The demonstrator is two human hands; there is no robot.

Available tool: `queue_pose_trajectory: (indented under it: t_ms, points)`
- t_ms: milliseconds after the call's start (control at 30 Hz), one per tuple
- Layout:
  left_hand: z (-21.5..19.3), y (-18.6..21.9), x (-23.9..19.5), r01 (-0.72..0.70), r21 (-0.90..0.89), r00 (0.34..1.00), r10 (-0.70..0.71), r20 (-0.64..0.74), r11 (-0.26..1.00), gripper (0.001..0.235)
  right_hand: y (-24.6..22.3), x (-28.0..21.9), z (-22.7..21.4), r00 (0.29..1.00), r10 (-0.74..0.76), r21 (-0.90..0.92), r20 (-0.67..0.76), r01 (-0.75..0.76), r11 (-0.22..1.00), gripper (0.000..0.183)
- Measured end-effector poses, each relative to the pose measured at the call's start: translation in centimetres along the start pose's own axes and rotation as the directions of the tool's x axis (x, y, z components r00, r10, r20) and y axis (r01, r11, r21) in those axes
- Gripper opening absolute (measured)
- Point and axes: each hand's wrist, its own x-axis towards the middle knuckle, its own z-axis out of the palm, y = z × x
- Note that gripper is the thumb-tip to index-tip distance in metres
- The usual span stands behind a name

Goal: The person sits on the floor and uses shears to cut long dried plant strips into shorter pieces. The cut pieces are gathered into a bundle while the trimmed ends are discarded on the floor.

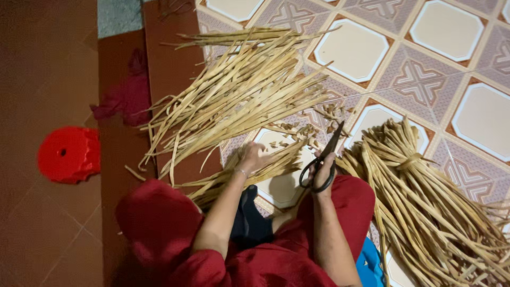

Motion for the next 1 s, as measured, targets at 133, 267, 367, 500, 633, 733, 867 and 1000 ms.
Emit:
queue_pose_trajectory:
  t_ms: [133,267,367,500,633,733,867,1000]
  points:
    - [-3.4,-0.3,2.9,0.156,0.09,0.98,-0.143,-0.139,0.984,0.054,0.4,0.0,0.5,0.998,-0.034,-0.013,0.044,0.035,0.999,0.071]
    - [-5.8,-2.7,5.2,0.209,0.334,0.975,-0.169,-0.144,0.919,0.06,1.3,1.2,0.6,0.998,0.006,-0.132,0.055,0.001,0.991,0.071]
    - [-5.2,-4.9,6.0,0.178,0.381,0.983,-0.143,-0.119,0.907,0.062,2.5,1.9,0.6,0.998,0.052,-0.237,0.031,-0.043,0.971,0.069]
    - [-4.6,-5.9,7.3,0.146,0.381,0.959,-0.036,-0.28,0.913,0.066,3.4,2.5,1.0,0.997,0.073,-0.35,0.021,-0.061,0.935,0.065]
    - [-5.0,-5.3,8.0,0.184,0.408,0.983,-0.167,-0.077,0.894,0.047,3.8,2.4,1.1,0.996,0.075,-0.357,0.042,-0.055,0.932,0.062]
    - [-5.8,-5.5,8.4,0.226,0.409,0.974,-0.215,-0.072,0.884,0.036,3.9,2.4,1.5,0.995,0.09,-0.341,0.039,-0.072,0.937,0.06]
    - [-6.5,-6.6,9.3,0.328,0.171,0.925,-0.28,-0.256,0.929,0.046,3.9,2.3,1.3,0.993,0.107,-0.341,0.046,-0.085,0.936,0.058]
    - [-7.0,-6.6,9.3,0.325,0.181,0.933,-0.283,-0.221,0.928,0.077,3.6,2.2,1.4,0.995,0.093,-0.381,0.041,-0.07,0.922,0.054]
